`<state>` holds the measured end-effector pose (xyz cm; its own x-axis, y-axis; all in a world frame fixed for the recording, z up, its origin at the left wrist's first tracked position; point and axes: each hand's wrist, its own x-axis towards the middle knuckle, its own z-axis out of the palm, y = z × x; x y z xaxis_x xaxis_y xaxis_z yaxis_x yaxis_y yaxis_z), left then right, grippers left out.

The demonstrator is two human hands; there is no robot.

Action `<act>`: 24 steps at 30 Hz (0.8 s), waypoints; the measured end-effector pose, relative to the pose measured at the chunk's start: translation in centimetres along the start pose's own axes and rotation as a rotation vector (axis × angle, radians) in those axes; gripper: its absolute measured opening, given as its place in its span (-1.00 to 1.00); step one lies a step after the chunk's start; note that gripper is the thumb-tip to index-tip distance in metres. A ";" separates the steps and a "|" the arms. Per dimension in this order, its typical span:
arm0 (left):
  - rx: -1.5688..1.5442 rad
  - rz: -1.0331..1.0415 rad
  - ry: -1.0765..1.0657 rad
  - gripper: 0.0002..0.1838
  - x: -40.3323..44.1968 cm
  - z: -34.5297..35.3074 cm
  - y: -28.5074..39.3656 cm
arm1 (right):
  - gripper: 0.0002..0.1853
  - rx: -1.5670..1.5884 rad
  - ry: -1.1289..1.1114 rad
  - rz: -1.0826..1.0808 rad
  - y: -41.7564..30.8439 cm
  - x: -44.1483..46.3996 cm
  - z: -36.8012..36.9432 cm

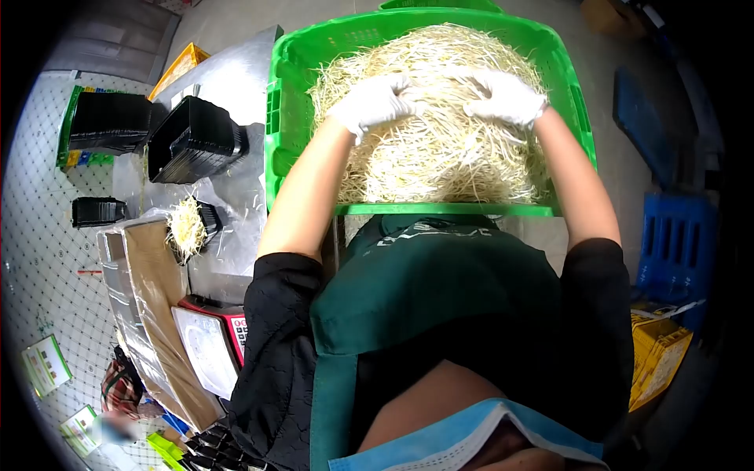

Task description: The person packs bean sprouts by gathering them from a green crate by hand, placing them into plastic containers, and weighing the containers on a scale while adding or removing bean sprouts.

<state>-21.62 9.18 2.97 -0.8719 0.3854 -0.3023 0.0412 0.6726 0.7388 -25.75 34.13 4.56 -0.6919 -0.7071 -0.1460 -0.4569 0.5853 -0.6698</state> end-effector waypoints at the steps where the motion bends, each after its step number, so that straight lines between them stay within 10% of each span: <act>1: -0.143 0.053 0.000 -0.51 0.3 -0.3 -0.7 | -0.15 0.004 0.005 0.003 -0.3 -0.2 0.0; 7: 0.564 0.468 0.317 0.06 -6.6 5.5 -1.1 | 0.28 -0.521 0.087 -0.161 -1.5 -7.4 5.2; 11: 0.898 0.301 0.376 -0.04 -5.6 7.5 -1.0 | 0.23 -0.780 -0.025 0.003 -1.4 -7.4 6.6; 15: 0.602 0.130 0.176 -0.15 -4.7 4.9 1.8 | 0.14 -0.550 0.250 -0.266 -0.2 -5.7 4.8; 18: 0.321 0.219 0.443 -0.15 -5.6 2.6 4.6 | 0.00 -0.257 0.096 0.120 -4.2 -5.2 0.9; 24: 0.483 0.257 0.393 -0.04 -3.9 3.9 -1.3 | -0.02 -0.543 0.312 -0.181 1.5 -3.9 5.0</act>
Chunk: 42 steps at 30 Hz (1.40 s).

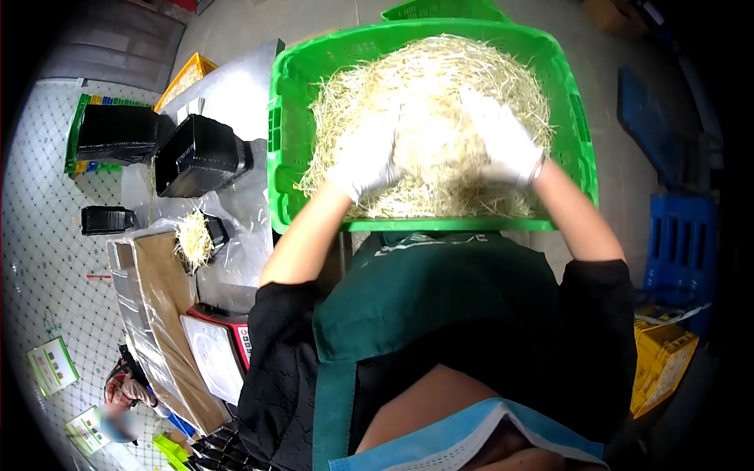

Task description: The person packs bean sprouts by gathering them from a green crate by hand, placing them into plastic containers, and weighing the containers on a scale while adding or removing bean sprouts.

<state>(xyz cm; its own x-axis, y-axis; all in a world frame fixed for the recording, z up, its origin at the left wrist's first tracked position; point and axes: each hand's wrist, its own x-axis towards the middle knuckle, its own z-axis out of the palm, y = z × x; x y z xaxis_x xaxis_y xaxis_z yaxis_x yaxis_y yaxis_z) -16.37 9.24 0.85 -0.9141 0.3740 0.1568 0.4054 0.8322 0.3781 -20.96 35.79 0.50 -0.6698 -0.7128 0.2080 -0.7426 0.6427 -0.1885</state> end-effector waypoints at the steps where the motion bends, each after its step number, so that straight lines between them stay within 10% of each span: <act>1: -0.021 0.031 0.039 0.01 -0.5 0.3 0.2 | -0.01 -0.050 0.012 0.051 -0.9 -0.6 0.8; 6: 0.173 -0.044 -0.002 0.02 0.5 0.1 1.2 | -0.03 -0.003 -0.274 0.213 -0.3 1.5 -0.8; 9: -0.011 -0.226 -0.239 -0.08 1.4 -1.8 0.9 | -0.12 0.030 -0.237 0.186 0.6 1.5 -3.1; 15: -0.027 -0.145 0.019 -0.34 -2.0 -2.8 -1.8 | -0.34 0.043 0.067 0.153 5.4 -1.9 -3.4; 17: 0.039 -0.196 0.037 -0.29 -3.9 -3.7 -1.8 | -0.42 0.246 -0.016 0.426 3.7 -1.5 -7.8; 19: 0.062 0.037 0.189 -0.32 -3.9 -3.8 -0.7 | -0.34 0.808 0.212 0.262 4.6 -1.4 -7.8; 23: 0.318 0.202 0.080 -0.29 -1.3 -0.1 2.3 | 0.04 0.336 -0.115 0.524 -0.1 4.7 -6.0; 26: 0.311 0.125 0.140 -0.28 -2.3 0.2 1.5 | 0.24 0.247 -0.289 0.321 0.6 4.3 -2.8; 31: 0.068 -0.019 0.416 -0.21 -2.4 0.0 1.9 | 0.30 0.801 -0.175 0.582 -2.0 6.1 -4.1; 33: 0.139 0.043 0.445 -0.22 -1.4 0.5 1.2 | 0.25 0.343 -0.305 0.151 -5.8 7.5 -3.4; 37: 0.246 -0.038 0.310 -0.14 -1.4 0.0 1.5 | 0.11 -0.274 -0.111 0.257 -11.0 5.7 2.8; 42: 0.090 -0.109 0.306 0.24 -4.6 -10.3 -3.0 | 0.12 0.026 -0.445 0.538 -8.8 8.9 -1.6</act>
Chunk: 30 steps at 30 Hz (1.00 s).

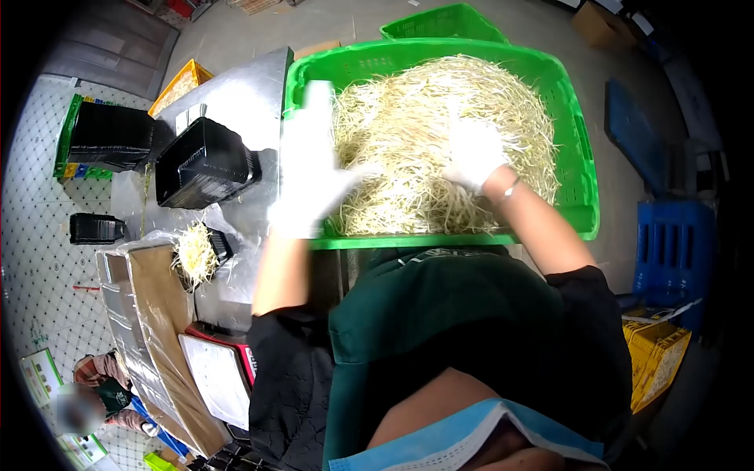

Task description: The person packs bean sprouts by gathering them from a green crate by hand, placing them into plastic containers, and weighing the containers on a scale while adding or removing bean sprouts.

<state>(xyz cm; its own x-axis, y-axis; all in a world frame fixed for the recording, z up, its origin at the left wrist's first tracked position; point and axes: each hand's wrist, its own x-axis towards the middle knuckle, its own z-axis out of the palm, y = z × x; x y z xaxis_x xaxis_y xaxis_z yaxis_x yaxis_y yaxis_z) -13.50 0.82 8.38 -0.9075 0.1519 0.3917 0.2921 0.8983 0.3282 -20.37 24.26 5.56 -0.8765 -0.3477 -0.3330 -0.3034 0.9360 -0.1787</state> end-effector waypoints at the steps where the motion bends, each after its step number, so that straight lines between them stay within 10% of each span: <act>1: 0.019 -0.090 0.108 0.04 0.2 -2.7 -3.1 | 0.16 0.008 -0.080 0.022 0.3 0.0 -0.4; 2: 0.029 -0.182 0.218 -0.16 0.4 -5.5 -6.2 | 0.16 0.005 -0.079 0.020 0.9 0.1 0.8; 3: 0.029 -0.272 0.326 -0.35 0.5 -8.2 -9.3 | 0.15 -0.148 0.405 -0.106 1.7 0.2 3.1; 5: 0.877 -0.465 0.486 -0.37 -2.3 -11.0 -22.1 | 0.14 -0.292 0.873 -0.236 1.3 -0.1 4.5; 7: 0.908 -0.866 0.190 -0.31 -5.2 -12.8 -27.8 | 0.08 -0.246 0.311 -0.043 -0.2 -0.3 3.3; 11: -0.375 -0.864 0.264 -0.64 -9.7 -13.2 -37.0 | 0.07 -0.219 0.209 -0.033 1.0 -1.3 1.7; 18: 0.770 -1.068 0.005 -0.48 -9.5 -15.7 -30.0 | -0.11 1.078 0.286 -0.401 10.8 -3.1 -2.5; 21: 0.746 -1.046 0.180 -0.53 -8.1 -17.6 -26.7 | -0.14 0.589 0.582 -0.447 13.5 -2.8 -4.1; 27: -0.818 -0.698 0.902 -0.91 -11.4 -22.0 -23.6 | 0.03 -0.070 0.210 -0.202 4.7 0.7 -0.7; 28: -0.958 -0.711 0.902 -0.93 -12.4 -22.2 -22.2 | 0.09 -0.341 0.586 -0.366 5.4 1.0 2.9; 30: -1.093 -0.707 0.903 -0.91 -12.8 -21.0 -18.3 | 0.12 -0.327 0.497 -0.334 4.6 1.0 2.3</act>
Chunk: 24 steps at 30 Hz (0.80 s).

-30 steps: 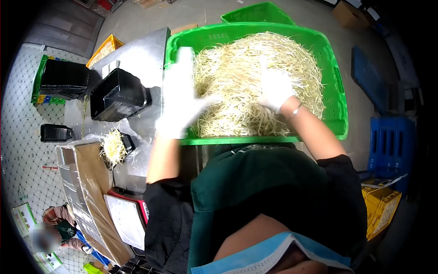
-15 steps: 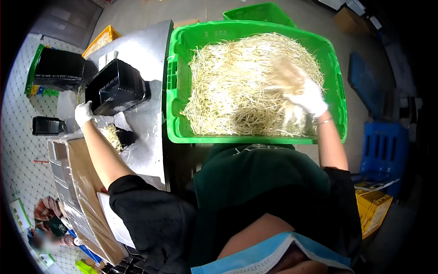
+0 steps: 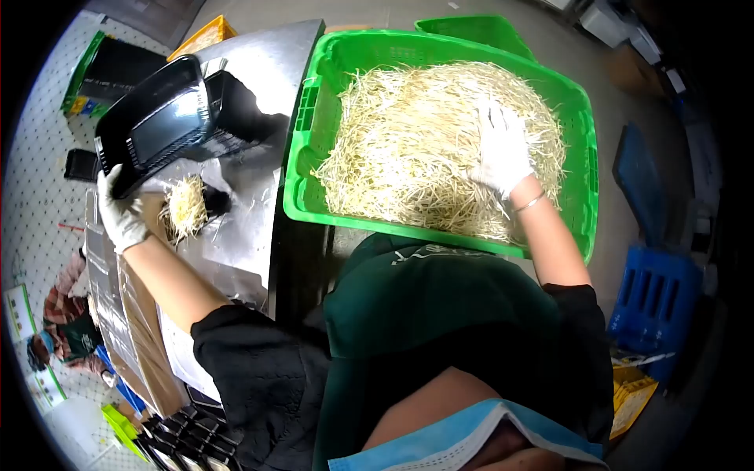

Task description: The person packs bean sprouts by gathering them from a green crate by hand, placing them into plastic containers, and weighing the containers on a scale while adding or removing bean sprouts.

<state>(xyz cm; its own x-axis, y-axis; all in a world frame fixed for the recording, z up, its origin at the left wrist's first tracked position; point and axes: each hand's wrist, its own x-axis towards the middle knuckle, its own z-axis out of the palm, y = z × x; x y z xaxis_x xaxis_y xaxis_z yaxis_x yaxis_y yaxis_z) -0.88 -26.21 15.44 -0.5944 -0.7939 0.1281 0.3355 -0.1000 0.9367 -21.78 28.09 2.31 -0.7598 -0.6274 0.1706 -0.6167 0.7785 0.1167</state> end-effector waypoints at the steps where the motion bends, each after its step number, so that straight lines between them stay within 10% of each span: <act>1: -0.037 -0.026 0.004 -0.88 -2.5 1.2 -0.9 | 0.15 0.019 -0.104 0.040 -0.3 0.1 -0.3; 5: -0.113 -0.335 -0.045 -0.79 -10.4 2.5 -8.0 | 0.05 0.277 -0.311 0.127 1.0 0.5 -2.5; 12: -0.399 -0.401 -0.179 -0.66 -18.9 14.0 -10.9 | -0.19 0.809 0.069 -0.269 8.1 1.5 -1.3; 17: 0.978 0.730 -0.548 -0.32 -21.0 20.6 -6.2 | -0.32 0.262 0.140 -0.827 -2.2 5.4 -11.1; 19: 1.168 0.436 -0.549 -0.22 -23.7 19.9 -4.0 | -0.55 0.120 0.404 -1.015 -6.2 6.9 -12.0; 24: 0.313 0.247 -0.235 0.01 -24.7 10.4 -9.1 | -0.77 0.184 0.660 -1.023 -21.7 7.6 -13.0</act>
<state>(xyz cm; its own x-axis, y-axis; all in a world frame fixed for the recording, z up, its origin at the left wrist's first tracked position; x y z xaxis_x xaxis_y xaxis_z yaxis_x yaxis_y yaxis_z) 3.12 0.52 7.10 -0.6861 -0.6098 0.3968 0.2727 0.2900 0.9173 -11.43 6.64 13.82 0.3071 -0.7769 0.5497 -0.9272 -0.1141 0.3567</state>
